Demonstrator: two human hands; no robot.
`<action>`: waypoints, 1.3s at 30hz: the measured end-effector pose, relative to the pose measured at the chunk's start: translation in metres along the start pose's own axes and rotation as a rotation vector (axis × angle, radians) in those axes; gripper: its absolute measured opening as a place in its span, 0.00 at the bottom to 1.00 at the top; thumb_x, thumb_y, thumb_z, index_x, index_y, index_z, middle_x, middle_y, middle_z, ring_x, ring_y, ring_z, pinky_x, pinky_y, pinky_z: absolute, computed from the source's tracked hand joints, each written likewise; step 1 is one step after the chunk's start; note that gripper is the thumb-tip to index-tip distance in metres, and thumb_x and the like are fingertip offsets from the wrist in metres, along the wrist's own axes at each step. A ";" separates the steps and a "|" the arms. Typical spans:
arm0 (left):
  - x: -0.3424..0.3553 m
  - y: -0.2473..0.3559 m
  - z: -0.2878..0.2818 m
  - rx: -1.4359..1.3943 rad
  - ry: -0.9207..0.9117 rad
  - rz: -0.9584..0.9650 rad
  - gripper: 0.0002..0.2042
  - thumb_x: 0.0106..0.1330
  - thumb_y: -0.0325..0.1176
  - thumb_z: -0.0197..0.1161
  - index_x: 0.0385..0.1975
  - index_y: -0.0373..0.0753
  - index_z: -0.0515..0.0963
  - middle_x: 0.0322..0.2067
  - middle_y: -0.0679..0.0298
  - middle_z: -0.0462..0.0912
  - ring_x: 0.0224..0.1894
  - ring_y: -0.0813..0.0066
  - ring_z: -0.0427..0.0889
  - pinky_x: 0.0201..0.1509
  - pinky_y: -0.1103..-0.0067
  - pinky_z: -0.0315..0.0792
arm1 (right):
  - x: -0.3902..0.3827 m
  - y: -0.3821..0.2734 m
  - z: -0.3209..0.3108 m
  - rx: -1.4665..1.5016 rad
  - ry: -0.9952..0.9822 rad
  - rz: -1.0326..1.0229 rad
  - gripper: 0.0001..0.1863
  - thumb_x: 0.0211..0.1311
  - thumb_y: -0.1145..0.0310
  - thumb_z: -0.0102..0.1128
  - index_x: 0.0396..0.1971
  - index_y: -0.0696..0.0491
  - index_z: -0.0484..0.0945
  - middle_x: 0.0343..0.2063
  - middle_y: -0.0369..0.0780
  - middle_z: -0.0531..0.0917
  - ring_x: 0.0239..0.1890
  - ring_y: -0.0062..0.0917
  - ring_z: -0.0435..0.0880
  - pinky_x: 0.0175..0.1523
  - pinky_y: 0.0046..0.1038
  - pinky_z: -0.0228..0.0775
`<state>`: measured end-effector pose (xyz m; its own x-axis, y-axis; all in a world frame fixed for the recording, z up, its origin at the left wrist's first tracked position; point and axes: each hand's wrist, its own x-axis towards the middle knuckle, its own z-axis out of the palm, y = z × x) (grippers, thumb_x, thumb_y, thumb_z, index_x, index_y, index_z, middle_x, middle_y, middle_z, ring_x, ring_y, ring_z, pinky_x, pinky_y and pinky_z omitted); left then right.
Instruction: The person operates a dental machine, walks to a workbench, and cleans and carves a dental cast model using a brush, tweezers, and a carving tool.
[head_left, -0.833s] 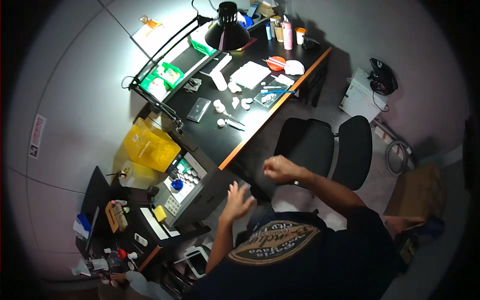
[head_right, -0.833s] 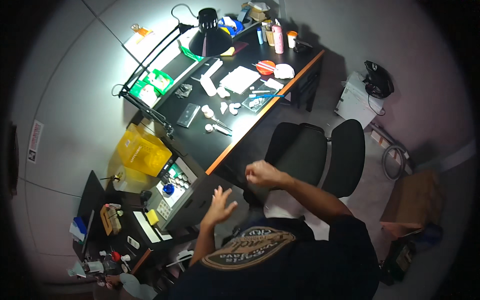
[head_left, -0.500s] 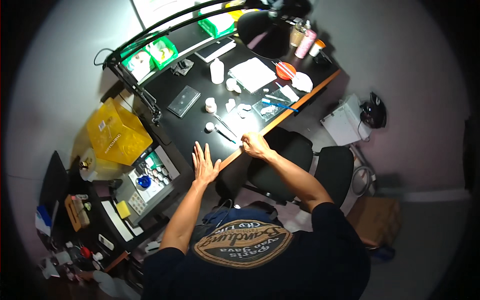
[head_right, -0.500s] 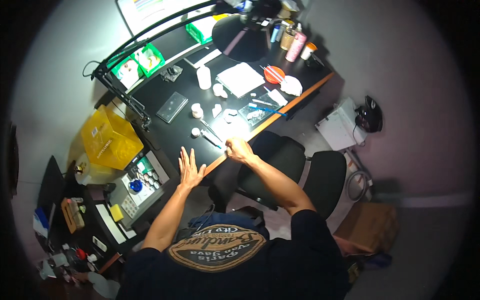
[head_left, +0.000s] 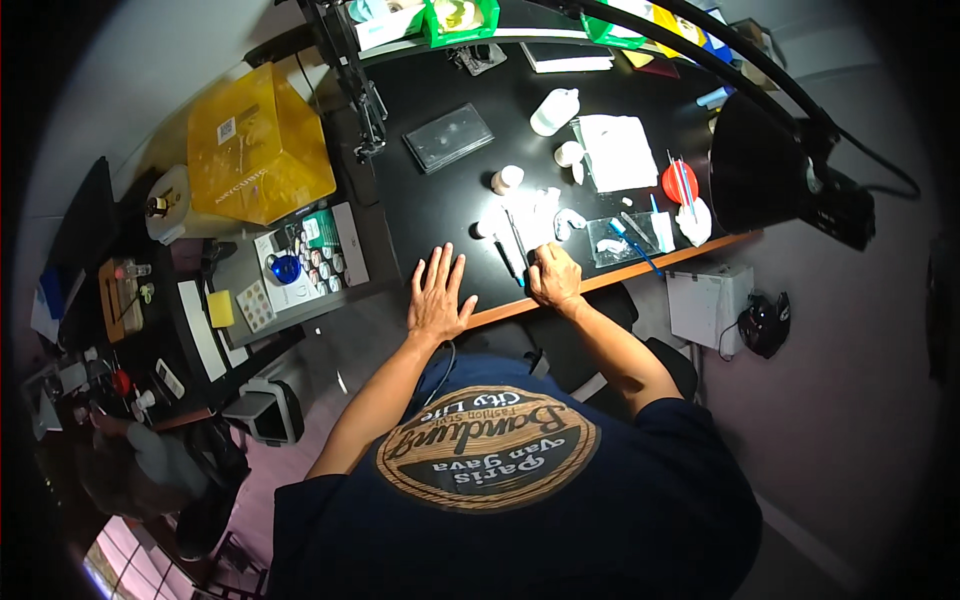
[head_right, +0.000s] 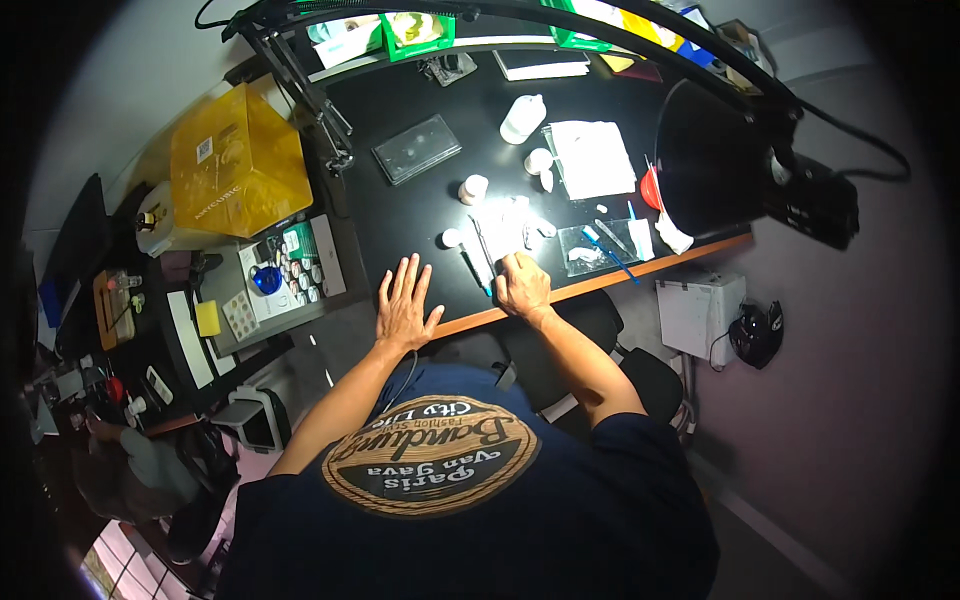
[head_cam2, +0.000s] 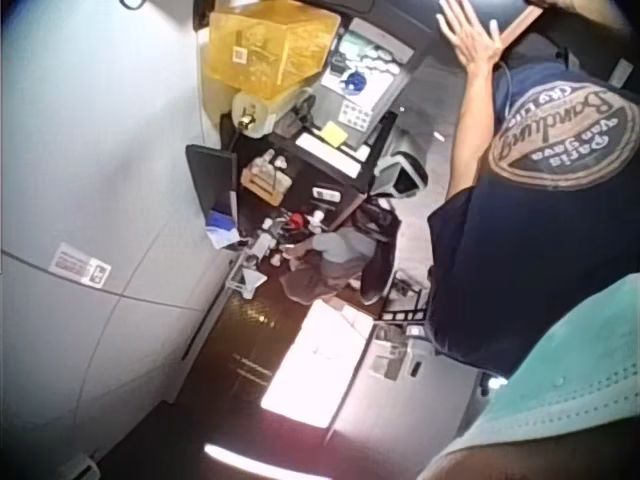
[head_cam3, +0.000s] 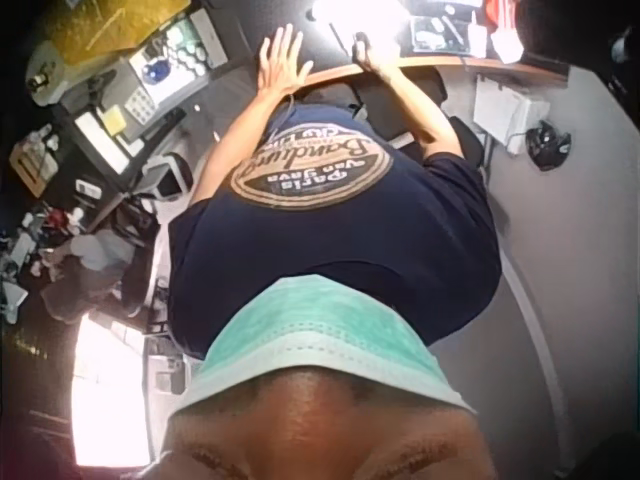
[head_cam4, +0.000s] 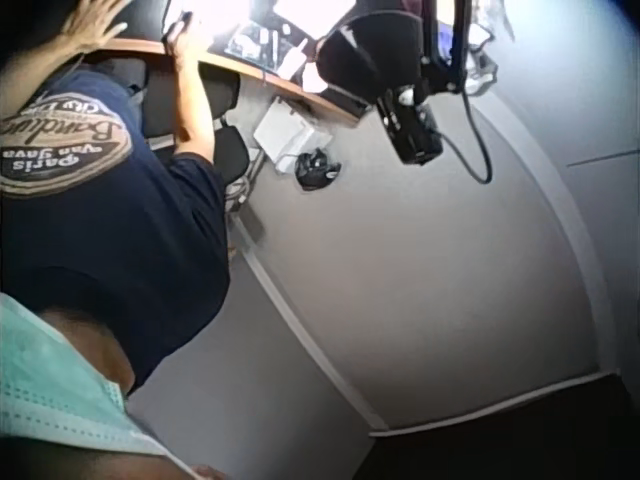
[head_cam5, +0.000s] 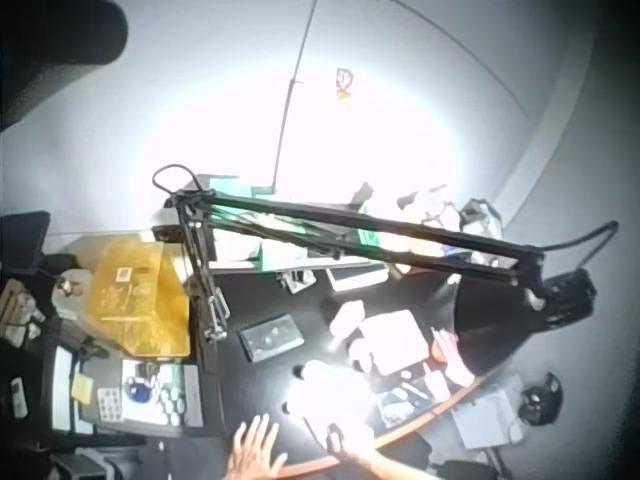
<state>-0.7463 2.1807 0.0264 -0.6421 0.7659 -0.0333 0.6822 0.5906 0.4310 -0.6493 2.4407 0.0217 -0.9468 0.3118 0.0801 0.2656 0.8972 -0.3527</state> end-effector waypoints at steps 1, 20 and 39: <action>-0.001 -0.001 0.000 -0.005 0.005 -0.006 0.41 0.68 0.52 0.58 0.77 0.39 0.55 0.79 0.51 0.47 0.81 0.55 0.44 0.80 0.56 0.39 | 0.002 -0.003 -0.001 0.010 -0.016 -0.012 0.07 0.56 0.68 0.58 0.33 0.51 0.73 0.31 0.42 0.78 0.34 0.42 0.81 0.38 0.45 0.75; -0.016 -0.006 0.004 -0.167 0.122 -0.144 0.29 0.69 0.41 0.59 0.71 0.46 0.68 0.77 0.59 0.57 0.79 0.64 0.55 0.80 0.60 0.47 | -0.004 0.011 0.008 0.182 -0.142 -0.330 0.08 0.49 0.70 0.61 0.29 0.54 0.73 0.28 0.45 0.71 0.30 0.43 0.74 0.36 0.42 0.68; -0.010 0.033 0.041 -0.004 0.454 -0.742 0.38 0.69 0.52 0.57 0.74 0.36 0.60 0.77 0.41 0.47 0.77 0.42 0.53 0.73 0.53 0.55 | -0.016 0.035 0.019 0.432 -0.097 -0.405 0.10 0.51 0.82 0.62 0.34 0.57 0.75 0.28 0.42 0.72 0.26 0.30 0.71 0.32 0.31 0.65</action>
<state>-0.7028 2.2032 0.0040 -0.9984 0.0075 0.0562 0.0317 0.8956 0.4437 -0.6282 2.4615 -0.0093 -0.9750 -0.0764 0.2088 -0.1982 0.7240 -0.6607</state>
